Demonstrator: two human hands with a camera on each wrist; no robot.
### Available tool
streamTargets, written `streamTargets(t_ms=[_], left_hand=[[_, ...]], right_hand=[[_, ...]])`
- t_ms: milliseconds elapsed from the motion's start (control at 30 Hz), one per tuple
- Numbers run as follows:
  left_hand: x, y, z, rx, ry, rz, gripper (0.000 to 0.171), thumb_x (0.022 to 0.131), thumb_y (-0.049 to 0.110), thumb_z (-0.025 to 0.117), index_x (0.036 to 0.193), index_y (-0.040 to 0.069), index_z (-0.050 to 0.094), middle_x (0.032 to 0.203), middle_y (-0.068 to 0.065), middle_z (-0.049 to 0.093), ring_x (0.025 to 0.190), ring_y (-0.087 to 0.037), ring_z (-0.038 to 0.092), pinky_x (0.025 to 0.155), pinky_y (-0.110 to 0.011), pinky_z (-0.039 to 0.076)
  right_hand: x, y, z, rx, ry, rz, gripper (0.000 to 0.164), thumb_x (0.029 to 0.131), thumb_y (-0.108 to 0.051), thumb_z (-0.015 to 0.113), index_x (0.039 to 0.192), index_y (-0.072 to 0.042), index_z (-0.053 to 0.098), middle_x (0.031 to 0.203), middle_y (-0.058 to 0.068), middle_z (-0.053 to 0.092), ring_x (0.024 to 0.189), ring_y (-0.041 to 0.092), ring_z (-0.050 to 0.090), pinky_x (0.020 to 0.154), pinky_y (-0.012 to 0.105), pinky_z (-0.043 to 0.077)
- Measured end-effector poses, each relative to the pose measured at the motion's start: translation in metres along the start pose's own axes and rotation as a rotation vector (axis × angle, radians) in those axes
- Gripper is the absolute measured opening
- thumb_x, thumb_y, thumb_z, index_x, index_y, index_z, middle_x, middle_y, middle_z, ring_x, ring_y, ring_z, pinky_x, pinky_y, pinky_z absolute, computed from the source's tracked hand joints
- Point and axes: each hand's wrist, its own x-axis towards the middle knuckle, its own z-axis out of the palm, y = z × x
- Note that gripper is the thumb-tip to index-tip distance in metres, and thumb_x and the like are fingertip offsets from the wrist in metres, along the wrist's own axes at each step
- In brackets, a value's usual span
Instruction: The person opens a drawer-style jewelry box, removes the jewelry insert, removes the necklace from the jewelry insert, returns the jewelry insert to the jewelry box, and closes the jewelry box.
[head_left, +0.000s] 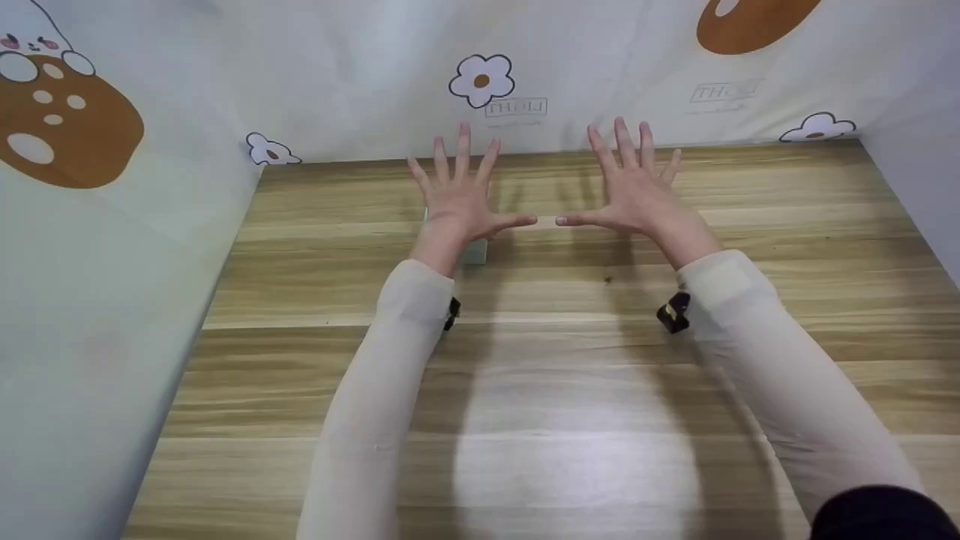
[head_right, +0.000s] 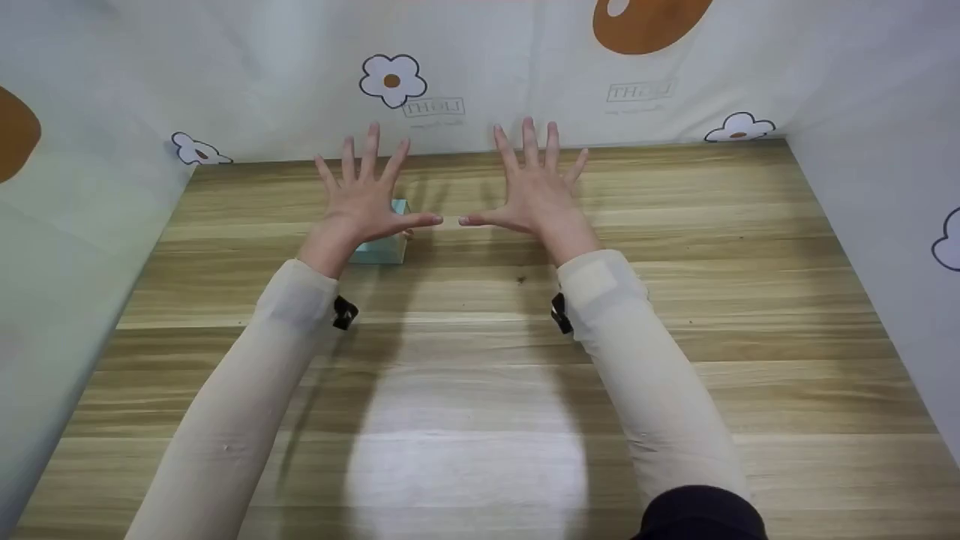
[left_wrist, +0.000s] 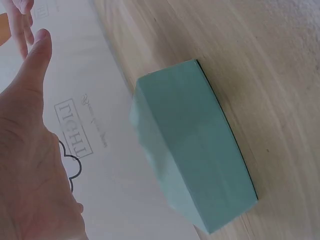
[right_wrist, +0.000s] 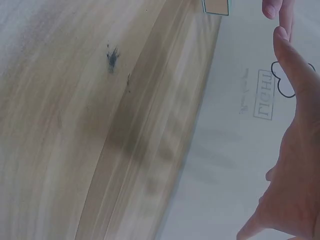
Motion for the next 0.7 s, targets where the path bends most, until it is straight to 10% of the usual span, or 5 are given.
streamTargets(t_ms=[700], left_hand=[[-0.002, -0.009, 0.004, 0.005, -0.005, 0.009, 0.122, 0.066, 0.098, 0.044, 0.158, 0.040, -0.011, 0.165, -0.007, -0.028, 0.153, -0.045, -0.012, 0.113, -0.077, -0.008]], right_hand=[[0.003, -0.020, 0.012, -0.016, 0.052, -0.106, 0.124, 0.071, -0.084, 0.062, 0.161, -0.029, -0.004, 0.169, 0.010, -0.009, 0.154, 0.038, -0.017, 0.112, 0.078, -0.009]])
